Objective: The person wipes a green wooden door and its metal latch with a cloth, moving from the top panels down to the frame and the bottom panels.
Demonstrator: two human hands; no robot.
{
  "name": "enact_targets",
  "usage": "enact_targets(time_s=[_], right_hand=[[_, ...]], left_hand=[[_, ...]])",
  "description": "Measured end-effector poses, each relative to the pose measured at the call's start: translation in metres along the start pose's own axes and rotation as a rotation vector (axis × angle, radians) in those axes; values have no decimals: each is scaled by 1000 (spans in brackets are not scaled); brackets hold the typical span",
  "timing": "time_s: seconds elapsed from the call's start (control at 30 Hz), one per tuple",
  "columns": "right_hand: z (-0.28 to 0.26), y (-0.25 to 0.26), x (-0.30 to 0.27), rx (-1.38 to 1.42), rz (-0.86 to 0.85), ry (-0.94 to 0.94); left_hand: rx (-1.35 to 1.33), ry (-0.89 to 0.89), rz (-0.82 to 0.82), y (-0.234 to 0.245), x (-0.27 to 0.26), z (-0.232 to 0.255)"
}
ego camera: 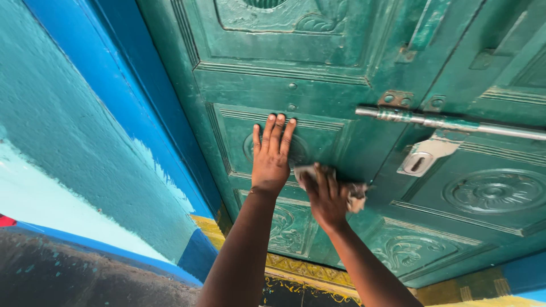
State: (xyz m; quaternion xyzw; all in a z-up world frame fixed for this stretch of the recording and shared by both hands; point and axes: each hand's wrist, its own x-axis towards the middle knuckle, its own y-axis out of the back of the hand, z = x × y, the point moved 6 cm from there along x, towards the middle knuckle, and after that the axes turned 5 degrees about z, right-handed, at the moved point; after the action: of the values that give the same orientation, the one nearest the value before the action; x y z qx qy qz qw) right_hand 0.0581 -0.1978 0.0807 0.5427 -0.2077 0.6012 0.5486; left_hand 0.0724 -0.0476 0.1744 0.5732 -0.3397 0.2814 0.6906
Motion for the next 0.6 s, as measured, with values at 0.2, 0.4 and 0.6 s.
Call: enact_targets(time_s=[0.2,0.4,0.6], right_hand=[[22,15,29,259,99,-291],[2,-26,38,103,-29,-233],[-16,-21,-10,499,-232,-391]], left_hand=[[-62,-5,66,-1,-3,-1],[-52,8,72,-5,-5,-1],[-53,18,83,-4,-4,-2]])
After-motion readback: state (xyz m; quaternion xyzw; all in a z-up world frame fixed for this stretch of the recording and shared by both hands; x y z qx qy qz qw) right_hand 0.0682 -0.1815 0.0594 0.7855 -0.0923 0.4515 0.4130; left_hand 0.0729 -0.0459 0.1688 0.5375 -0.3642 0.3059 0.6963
